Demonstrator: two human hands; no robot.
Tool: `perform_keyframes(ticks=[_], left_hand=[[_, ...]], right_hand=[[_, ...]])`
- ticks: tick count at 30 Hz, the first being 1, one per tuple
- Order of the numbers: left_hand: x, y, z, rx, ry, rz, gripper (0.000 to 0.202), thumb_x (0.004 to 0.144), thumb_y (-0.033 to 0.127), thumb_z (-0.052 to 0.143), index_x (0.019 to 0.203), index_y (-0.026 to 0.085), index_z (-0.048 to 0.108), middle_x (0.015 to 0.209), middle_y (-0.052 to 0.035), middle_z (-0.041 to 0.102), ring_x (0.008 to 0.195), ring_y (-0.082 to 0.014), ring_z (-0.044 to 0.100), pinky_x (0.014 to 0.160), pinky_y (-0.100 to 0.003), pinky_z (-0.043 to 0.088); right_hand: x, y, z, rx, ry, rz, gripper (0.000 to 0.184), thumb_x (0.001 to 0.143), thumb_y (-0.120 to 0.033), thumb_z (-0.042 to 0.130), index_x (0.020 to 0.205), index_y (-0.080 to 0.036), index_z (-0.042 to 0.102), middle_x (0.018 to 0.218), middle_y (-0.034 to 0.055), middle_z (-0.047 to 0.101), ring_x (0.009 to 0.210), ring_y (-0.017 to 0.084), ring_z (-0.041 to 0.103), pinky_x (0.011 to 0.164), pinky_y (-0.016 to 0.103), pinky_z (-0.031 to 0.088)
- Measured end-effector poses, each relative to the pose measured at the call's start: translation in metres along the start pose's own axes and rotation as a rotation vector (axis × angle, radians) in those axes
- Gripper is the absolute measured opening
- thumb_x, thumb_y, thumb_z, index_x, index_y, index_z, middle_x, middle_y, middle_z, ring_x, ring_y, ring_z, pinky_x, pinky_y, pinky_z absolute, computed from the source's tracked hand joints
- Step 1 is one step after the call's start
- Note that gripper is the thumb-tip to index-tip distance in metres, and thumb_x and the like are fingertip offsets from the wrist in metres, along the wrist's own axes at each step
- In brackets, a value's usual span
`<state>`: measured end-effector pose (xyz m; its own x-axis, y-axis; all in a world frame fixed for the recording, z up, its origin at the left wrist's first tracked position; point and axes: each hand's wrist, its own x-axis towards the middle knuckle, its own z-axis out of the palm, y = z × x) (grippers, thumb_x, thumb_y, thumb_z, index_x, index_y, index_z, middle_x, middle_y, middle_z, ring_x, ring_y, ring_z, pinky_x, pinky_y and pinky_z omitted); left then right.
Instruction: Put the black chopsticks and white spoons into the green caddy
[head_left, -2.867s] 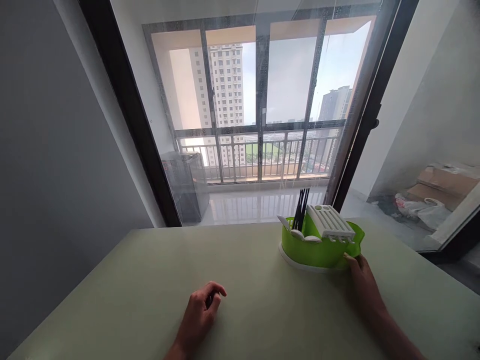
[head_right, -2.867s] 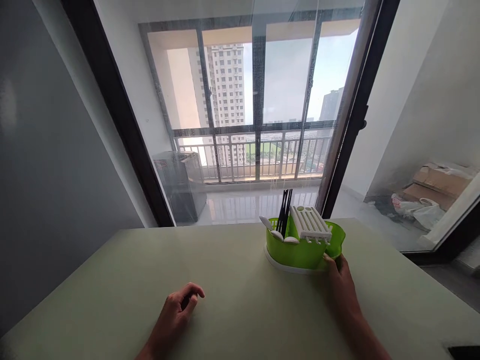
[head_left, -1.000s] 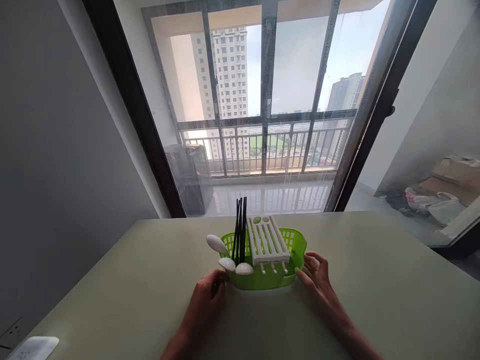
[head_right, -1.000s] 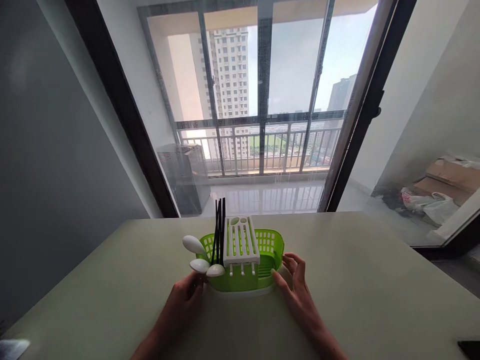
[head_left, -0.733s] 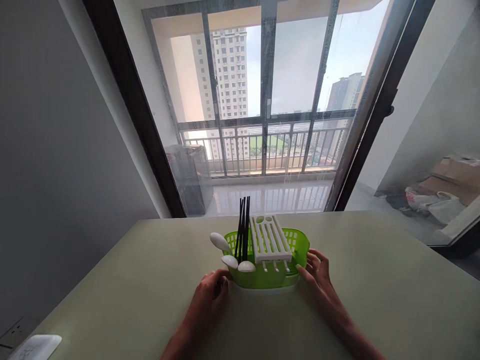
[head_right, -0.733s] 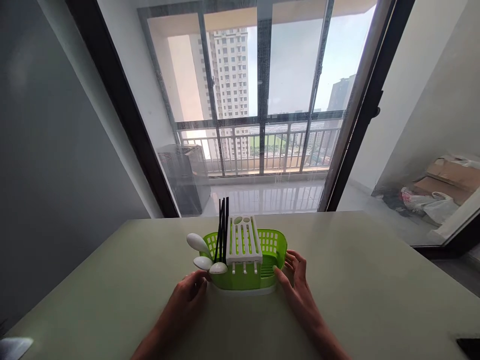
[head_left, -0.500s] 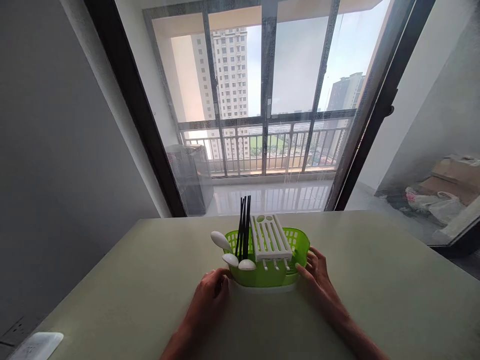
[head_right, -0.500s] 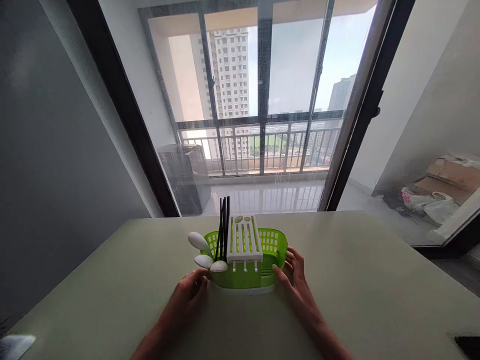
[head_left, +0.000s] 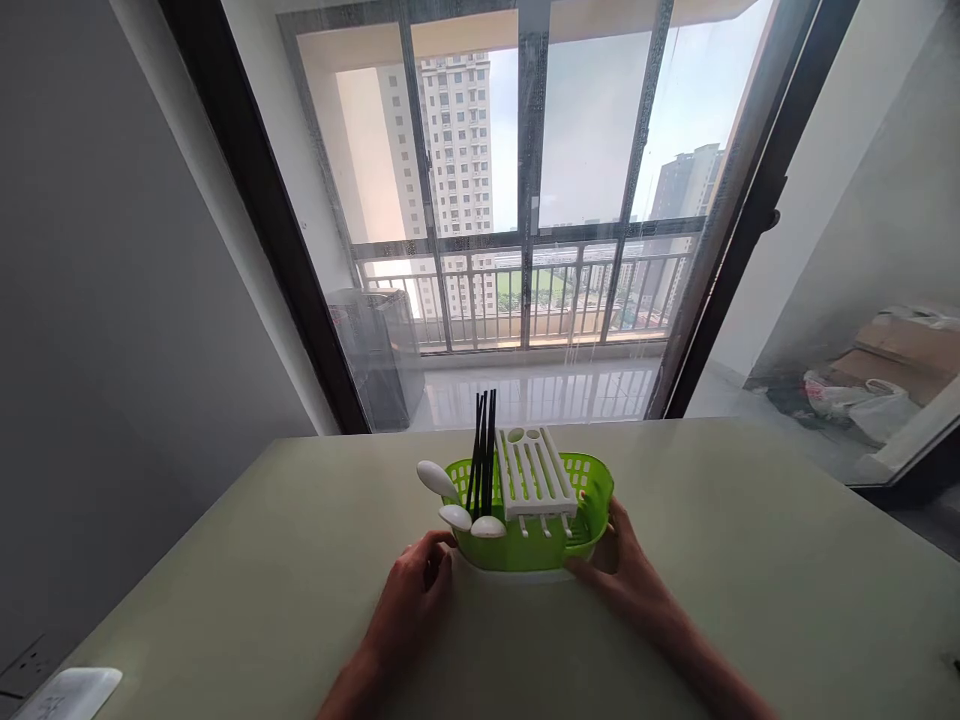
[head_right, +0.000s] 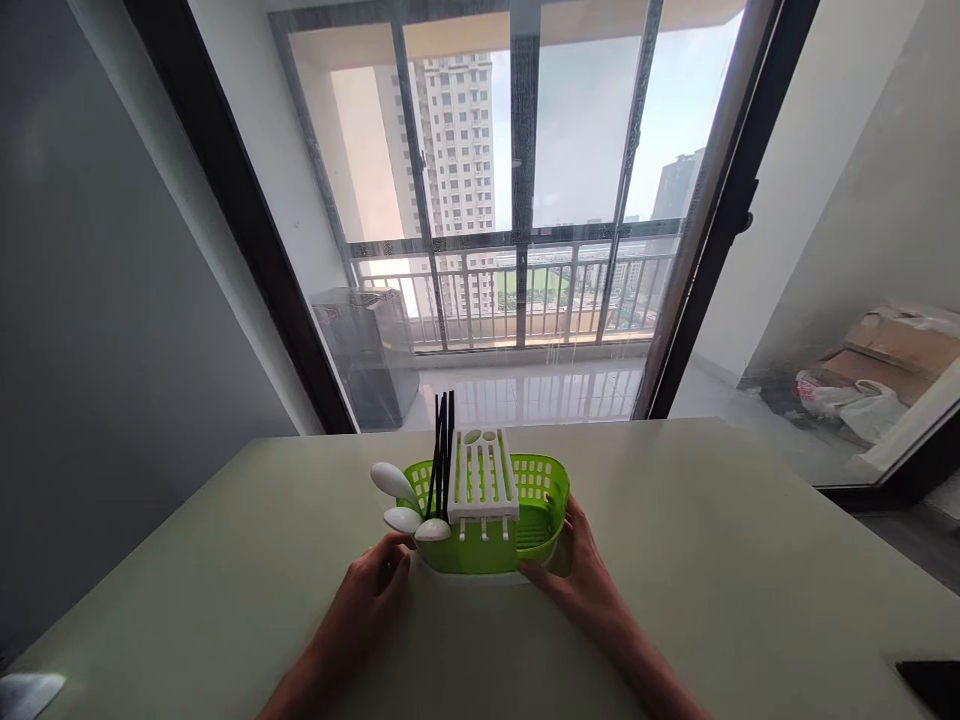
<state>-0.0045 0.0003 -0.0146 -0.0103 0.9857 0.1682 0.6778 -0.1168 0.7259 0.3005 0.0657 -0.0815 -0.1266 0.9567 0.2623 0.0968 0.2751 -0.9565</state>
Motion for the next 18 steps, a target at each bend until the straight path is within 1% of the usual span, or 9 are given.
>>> perform_keyframes(ticks=[4,7,10,13,14,15,17,18], left_hand=[[0.0,0.0,0.0,0.012,0.013,-0.008,0.028,0.097,0.039,0.046,0.104,0.024,0.068,0.069,0.0035,0.055,0.062,-0.0161,0.049,0.062,-0.025,0.038],[0.0,0.0,0.001,0.006,0.02,-0.012,0.029,0.097,0.039,0.046,0.105,0.023,0.069,0.069,0.0039,0.054,0.062,-0.0157,0.048,0.061,-0.025,0.037],[-0.001,-0.002,0.003,-0.01,0.016,-0.015,0.03,0.098,0.039,0.046,0.107,0.022,0.069,0.068,0.0043,0.053,0.061,-0.015,0.048,0.061,-0.024,0.036],[0.002,-0.008,0.0,-0.046,0.024,-0.033,0.033,0.098,0.044,0.047,0.107,0.021,0.069,0.068,0.0046,0.055,0.06,-0.0143,0.048,0.059,-0.024,0.037],[0.006,-0.01,-0.005,-0.064,0.049,-0.046,0.034,0.097,0.046,0.049,0.107,0.021,0.069,0.069,0.0043,0.056,0.06,-0.0147,0.05,0.059,-0.024,0.038],[0.011,-0.013,-0.011,-0.089,0.098,-0.061,0.034,0.095,0.048,0.051,0.106,0.02,0.069,0.069,0.0038,0.058,0.061,-0.0154,0.053,0.06,-0.025,0.041],[0.025,-0.014,-0.03,-0.139,0.251,-0.082,0.035,0.092,0.05,0.056,0.104,0.019,0.068,0.071,0.0018,0.061,0.067,-0.0182,0.06,0.064,-0.028,0.047],[0.035,-0.012,-0.041,-0.168,0.346,-0.082,0.035,0.091,0.05,0.057,0.102,0.018,0.067,0.072,0.0004,0.064,0.071,-0.0195,0.063,0.069,-0.03,0.051]], right_hand=[[0.0,0.001,0.002,-0.033,0.044,-0.01,0.098,0.075,-0.044,0.085,0.155,-0.031,0.03,0.145,0.0113,0.059,0.134,0.032,0.058,0.115,0.056,0.045],[0.001,-0.001,0.002,-0.052,0.045,-0.005,0.098,0.075,-0.044,0.084,0.155,-0.03,0.03,0.145,0.0124,0.059,0.134,0.033,0.058,0.114,0.055,0.048],[0.001,-0.002,0.001,-0.086,0.049,0.005,0.097,0.076,-0.045,0.083,0.155,-0.031,0.029,0.144,0.0115,0.06,0.134,0.032,0.058,0.113,0.054,0.048],[0.0,-0.001,0.001,-0.078,0.042,0.006,0.095,0.077,-0.045,0.083,0.154,-0.03,0.03,0.145,0.0115,0.059,0.133,0.032,0.058,0.112,0.054,0.049],[0.0,0.0,0.002,-0.063,0.034,0.007,0.095,0.077,-0.045,0.084,0.154,-0.03,0.031,0.145,0.0117,0.058,0.133,0.032,0.058,0.112,0.054,0.05],[0.0,0.001,0.002,-0.042,0.024,0.009,0.096,0.076,-0.045,0.084,0.154,-0.03,0.03,0.146,0.0118,0.058,0.133,0.032,0.059,0.111,0.053,0.05],[0.001,0.003,0.003,-0.007,0.013,0.009,0.097,0.077,-0.044,0.084,0.155,-0.031,0.029,0.147,0.0117,0.057,0.133,0.032,0.058,0.112,0.054,0.049],[0.001,0.004,0.004,0.0,0.018,0.006,0.097,0.077,-0.044,0.084,0.155,-0.031,0.028,0.148,0.0117,0.057,0.134,0.032,0.058,0.113,0.054,0.048]])
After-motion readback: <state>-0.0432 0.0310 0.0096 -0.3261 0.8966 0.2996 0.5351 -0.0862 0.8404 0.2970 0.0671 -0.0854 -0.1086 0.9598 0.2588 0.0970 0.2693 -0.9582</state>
